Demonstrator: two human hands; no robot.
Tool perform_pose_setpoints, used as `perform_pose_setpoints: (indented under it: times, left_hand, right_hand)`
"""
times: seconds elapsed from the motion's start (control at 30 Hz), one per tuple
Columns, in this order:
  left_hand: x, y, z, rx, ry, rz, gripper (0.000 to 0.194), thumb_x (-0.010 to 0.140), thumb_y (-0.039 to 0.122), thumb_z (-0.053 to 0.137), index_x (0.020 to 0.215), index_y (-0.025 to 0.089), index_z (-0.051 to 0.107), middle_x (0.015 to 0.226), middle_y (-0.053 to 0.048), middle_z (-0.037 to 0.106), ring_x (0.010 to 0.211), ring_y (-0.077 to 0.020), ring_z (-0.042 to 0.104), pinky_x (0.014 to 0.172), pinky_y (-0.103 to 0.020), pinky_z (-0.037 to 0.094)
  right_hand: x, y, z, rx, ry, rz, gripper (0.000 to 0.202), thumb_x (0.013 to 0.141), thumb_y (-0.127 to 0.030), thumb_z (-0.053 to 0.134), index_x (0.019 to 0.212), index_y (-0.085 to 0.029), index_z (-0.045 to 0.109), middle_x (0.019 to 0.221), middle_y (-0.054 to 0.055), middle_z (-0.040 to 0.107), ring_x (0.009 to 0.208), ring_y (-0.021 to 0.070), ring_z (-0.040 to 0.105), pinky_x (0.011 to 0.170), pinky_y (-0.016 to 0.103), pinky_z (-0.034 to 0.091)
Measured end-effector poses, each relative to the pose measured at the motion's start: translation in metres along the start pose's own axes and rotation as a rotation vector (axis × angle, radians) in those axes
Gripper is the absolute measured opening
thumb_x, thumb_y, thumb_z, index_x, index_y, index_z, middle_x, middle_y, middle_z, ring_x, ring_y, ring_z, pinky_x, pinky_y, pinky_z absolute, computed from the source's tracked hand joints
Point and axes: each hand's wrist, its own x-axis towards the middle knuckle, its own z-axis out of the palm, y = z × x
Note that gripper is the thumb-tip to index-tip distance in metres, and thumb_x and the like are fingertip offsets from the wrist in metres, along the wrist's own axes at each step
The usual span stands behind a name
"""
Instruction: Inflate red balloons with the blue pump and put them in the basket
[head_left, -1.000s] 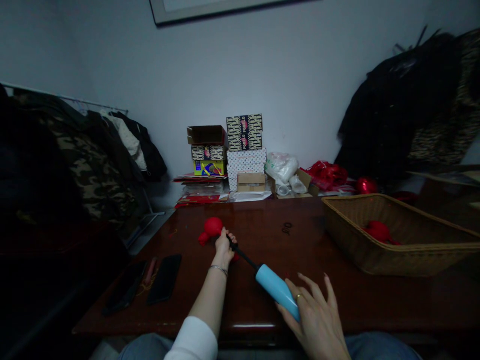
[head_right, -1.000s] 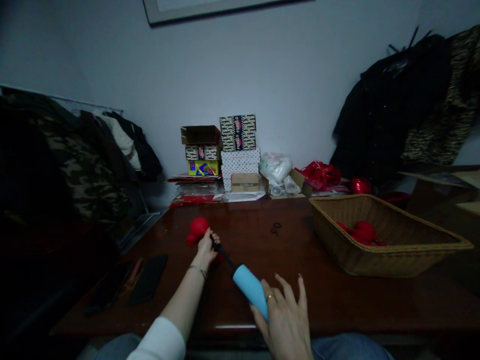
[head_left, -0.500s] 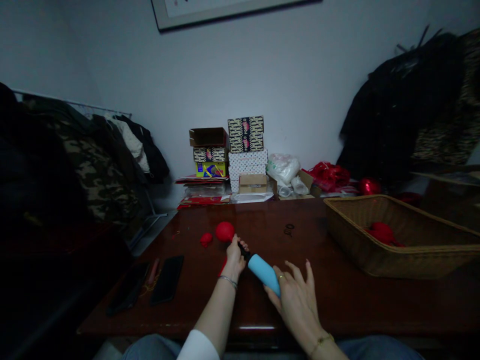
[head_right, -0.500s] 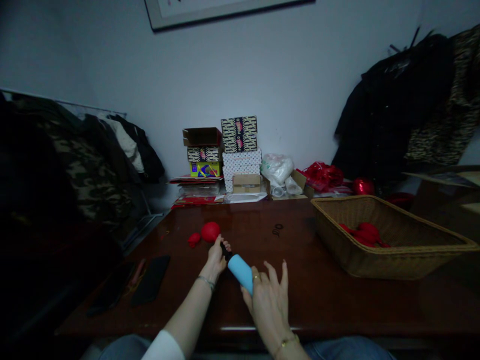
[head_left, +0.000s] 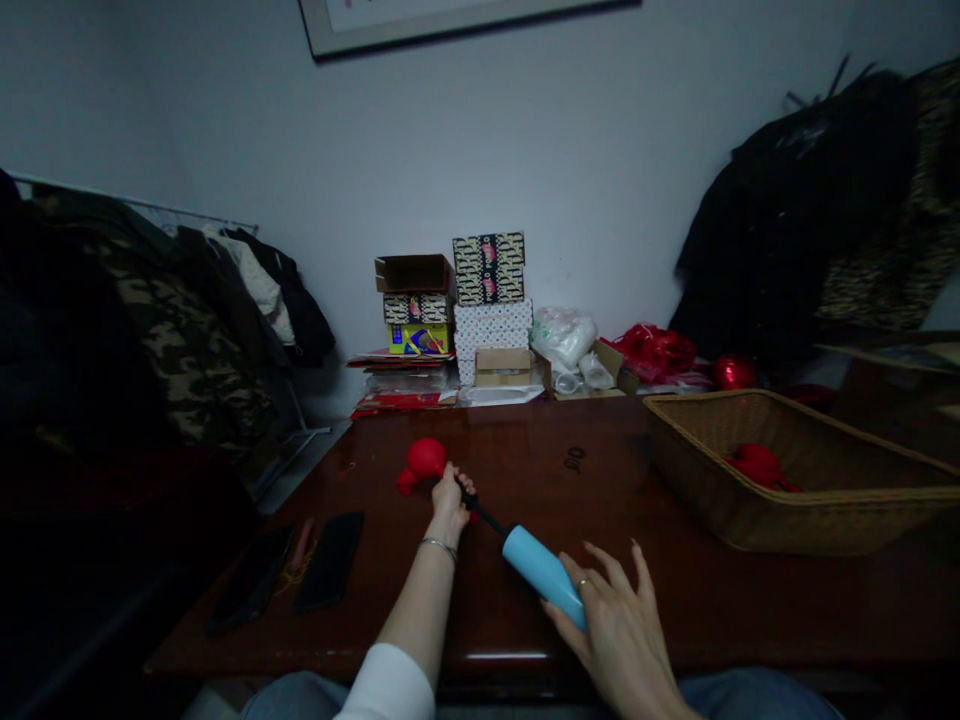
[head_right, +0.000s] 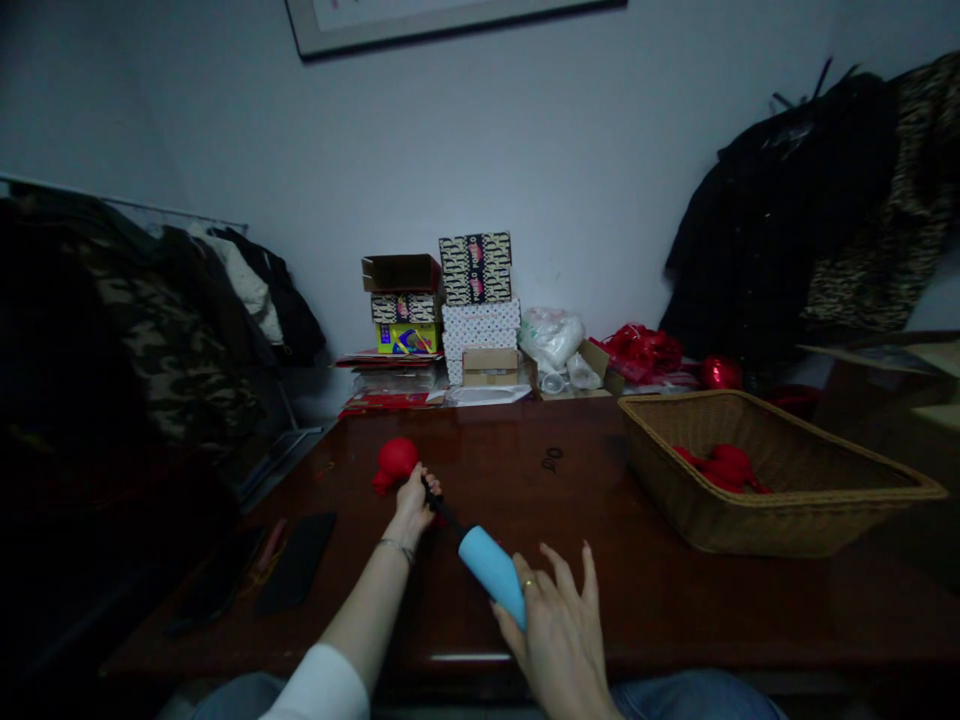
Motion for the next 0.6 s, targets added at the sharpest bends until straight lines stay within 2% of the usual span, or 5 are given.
perform_pose_setpoints:
  times: [0.17,0.23,0.43,0.6]
  left_hand:
    - [0.003,0.004,0.002,-0.041,-0.025,-0.023,0.029,0.091,0.027,0.048,0.065,0.017,0.039,0.047,0.008,0.034,0.035,-0.0034,0.033,0.034,-0.013,0.025]
    - [0.001,0.001,0.003,-0.064,-0.040,-0.034,0.029,0.091,0.027,0.049,0.065,0.017,0.040,0.048,0.008,0.034,0.035,-0.0031,0.032,0.034,-0.013,0.025]
    - [-0.008,-0.004,0.002,-0.098,-0.070,-0.057,0.026,0.091,0.027,0.048,0.068,0.016,0.043,0.050,0.007,0.036,0.036,-0.0030,0.034,0.035,-0.013,0.027]
    - [-0.020,-0.019,0.003,-0.072,-0.091,-0.075,0.029,0.091,0.030,0.047,0.066,0.017,0.042,0.050,0.005,0.039,0.038,-0.0048,0.038,0.037,-0.015,0.031]
  right_hand:
    - [-0.015,0.015,-0.010,-0.043,0.028,-0.068,0.040,0.080,-0.043,0.057,0.114,-0.022,0.059,0.096,0.003,0.071,0.109,0.0273,0.055,0.110,0.057,0.007]
    - [-0.015,0.015,-0.012,-0.051,0.037,-0.049,0.038,0.080,-0.042,0.057,0.112,-0.022,0.060,0.096,0.003,0.071,0.109,0.0277,0.055,0.110,0.057,0.007]
    - [-0.006,0.007,-0.010,-0.010,0.044,0.012,0.035,0.076,-0.038,0.062,0.107,-0.022,0.063,0.093,0.002,0.071,0.109,0.0273,0.055,0.110,0.056,0.009]
    - [0.010,-0.004,0.001,-0.038,0.016,0.040,0.034,0.078,-0.036,0.061,0.106,-0.017,0.064,0.088,0.006,0.071,0.108,0.0269,0.054,0.110,0.055,0.010]
